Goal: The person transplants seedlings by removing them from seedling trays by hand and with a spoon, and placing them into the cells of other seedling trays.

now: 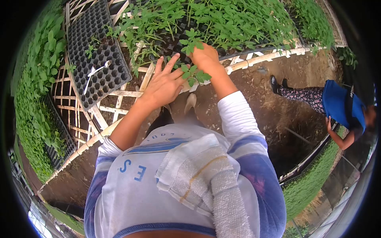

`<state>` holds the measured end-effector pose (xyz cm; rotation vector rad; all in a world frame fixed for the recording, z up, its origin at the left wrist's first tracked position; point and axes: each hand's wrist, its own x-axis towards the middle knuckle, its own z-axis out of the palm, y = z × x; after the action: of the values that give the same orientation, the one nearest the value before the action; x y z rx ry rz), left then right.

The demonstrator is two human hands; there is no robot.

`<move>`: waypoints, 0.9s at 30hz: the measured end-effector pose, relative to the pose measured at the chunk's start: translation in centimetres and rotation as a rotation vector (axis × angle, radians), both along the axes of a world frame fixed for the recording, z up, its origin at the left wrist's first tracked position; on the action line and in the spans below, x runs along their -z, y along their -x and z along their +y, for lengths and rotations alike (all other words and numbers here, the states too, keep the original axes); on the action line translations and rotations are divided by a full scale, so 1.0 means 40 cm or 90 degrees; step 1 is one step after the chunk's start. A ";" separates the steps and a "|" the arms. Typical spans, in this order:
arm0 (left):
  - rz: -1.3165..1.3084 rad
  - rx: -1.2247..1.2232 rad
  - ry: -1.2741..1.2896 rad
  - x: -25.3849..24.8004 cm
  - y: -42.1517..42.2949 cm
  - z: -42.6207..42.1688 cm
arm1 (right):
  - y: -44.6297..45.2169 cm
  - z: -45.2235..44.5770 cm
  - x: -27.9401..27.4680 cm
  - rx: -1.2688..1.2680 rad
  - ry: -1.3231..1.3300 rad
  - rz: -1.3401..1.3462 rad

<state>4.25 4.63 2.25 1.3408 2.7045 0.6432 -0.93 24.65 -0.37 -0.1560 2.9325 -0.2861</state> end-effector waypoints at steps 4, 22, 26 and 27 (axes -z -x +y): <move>-0.013 -0.019 -0.077 -0.042 -0.015 -0.029 | 0.040 -0.005 0.030 0.159 0.344 -0.136; -0.845 -0.511 -0.545 0.168 -0.012 -0.169 | 0.125 -0.161 0.095 0.045 0.619 -0.134; -0.746 -0.529 -0.524 0.145 0.017 -0.134 | 0.119 -0.149 0.133 -0.032 0.544 0.086; -0.747 -0.529 -0.526 0.143 0.026 -0.130 | 0.114 -0.148 0.132 0.011 0.566 0.065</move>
<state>3.22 -0.57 -3.46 -0.3522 1.8099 1.9146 -5.51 18.74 -5.66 -0.2646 2.6655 -1.5894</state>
